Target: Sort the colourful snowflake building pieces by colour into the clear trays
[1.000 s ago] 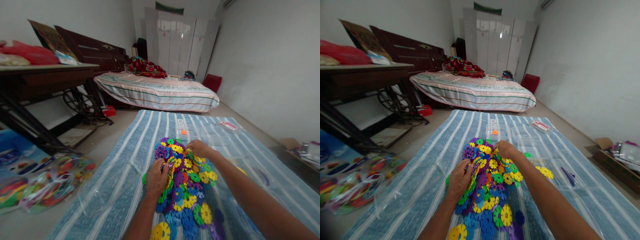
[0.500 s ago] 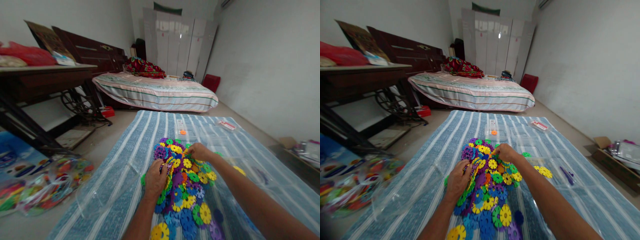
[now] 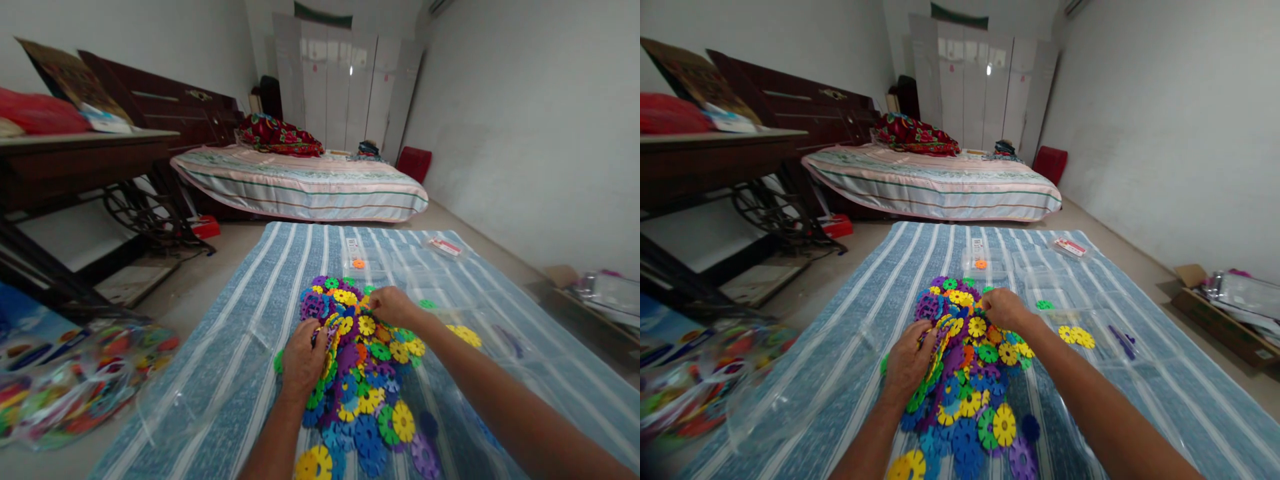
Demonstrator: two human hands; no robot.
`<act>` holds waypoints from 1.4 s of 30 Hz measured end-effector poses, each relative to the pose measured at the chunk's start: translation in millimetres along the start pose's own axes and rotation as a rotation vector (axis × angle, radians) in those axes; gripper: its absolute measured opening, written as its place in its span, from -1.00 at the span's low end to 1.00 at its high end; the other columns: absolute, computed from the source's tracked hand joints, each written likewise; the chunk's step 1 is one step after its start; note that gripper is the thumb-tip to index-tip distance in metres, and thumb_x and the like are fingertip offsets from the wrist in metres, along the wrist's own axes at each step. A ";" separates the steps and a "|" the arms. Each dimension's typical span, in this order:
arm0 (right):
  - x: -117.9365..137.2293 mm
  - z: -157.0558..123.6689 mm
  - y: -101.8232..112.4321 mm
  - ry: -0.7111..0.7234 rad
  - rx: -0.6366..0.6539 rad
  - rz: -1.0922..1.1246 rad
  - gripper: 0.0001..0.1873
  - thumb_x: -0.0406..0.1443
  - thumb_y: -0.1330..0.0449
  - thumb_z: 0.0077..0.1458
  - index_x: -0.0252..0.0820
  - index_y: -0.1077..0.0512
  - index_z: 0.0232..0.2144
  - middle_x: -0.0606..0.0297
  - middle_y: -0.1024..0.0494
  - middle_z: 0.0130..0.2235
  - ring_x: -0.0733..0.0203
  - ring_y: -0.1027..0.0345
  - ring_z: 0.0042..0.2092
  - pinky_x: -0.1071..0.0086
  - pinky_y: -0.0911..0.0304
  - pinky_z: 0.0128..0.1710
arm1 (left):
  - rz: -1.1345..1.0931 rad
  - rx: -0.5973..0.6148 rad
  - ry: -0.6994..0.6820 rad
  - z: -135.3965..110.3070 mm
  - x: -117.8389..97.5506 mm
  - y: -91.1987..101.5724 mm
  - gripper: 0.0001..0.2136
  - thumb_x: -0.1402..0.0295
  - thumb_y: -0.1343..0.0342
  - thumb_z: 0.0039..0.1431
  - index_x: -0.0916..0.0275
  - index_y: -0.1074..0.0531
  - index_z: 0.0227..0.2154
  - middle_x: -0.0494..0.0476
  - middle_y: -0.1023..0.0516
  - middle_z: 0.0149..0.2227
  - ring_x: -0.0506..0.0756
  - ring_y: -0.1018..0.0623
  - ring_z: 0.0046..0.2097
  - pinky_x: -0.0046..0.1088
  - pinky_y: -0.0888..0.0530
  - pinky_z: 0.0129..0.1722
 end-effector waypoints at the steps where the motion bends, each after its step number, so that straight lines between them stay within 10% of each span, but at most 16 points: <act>1: 2.7 -3.4 0.7 -0.006 -0.004 -0.010 -0.82 -0.47 -0.10 -0.15 -0.17 -0.46 -0.50 0.33 -0.50 -0.45 0.29 -0.30 -0.39 0.47 0.07 -0.48 | -0.002 0.001 -0.003 0.2 -0.2 0.0 -0.80 0.28 0.07 0.17 0.21 -0.43 -0.31 0.17 -0.55 -0.18 0.10 -0.53 -0.10 -0.33 -0.44 -0.01; 11: 19.0 -30.2 10.9 -0.041 -0.067 -0.016 -0.81 -0.45 -0.05 -0.01 -0.16 -0.44 -0.45 0.26 -0.52 -0.40 0.25 -0.32 -0.36 0.43 0.10 -0.44 | 0.002 -0.004 -0.011 1.4 1.6 0.2 -0.79 0.26 0.06 0.17 0.20 -0.44 -0.31 0.15 -0.56 -0.18 0.09 -0.54 -0.10 -0.36 -0.45 -0.03; 42: -59.2 -36.1 3.9 -0.208 -0.233 0.483 -0.92 -0.38 -0.07 -0.12 -0.18 -0.37 -0.54 0.45 -0.38 -0.61 0.35 -0.28 -0.53 0.54 -0.11 -0.54 | 0.024 0.001 -0.002 2.5 2.9 -0.4 -0.79 0.23 0.05 0.16 0.17 -0.44 -0.31 0.15 -0.56 -0.18 0.10 -0.54 -0.10 -0.34 -0.44 0.00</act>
Point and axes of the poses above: each hand's wrist, its own z-axis towards the middle knuckle, its own y-axis out of the back of the hand, x = y × z, the point moved 10 cm from there along z, towards the middle knuckle
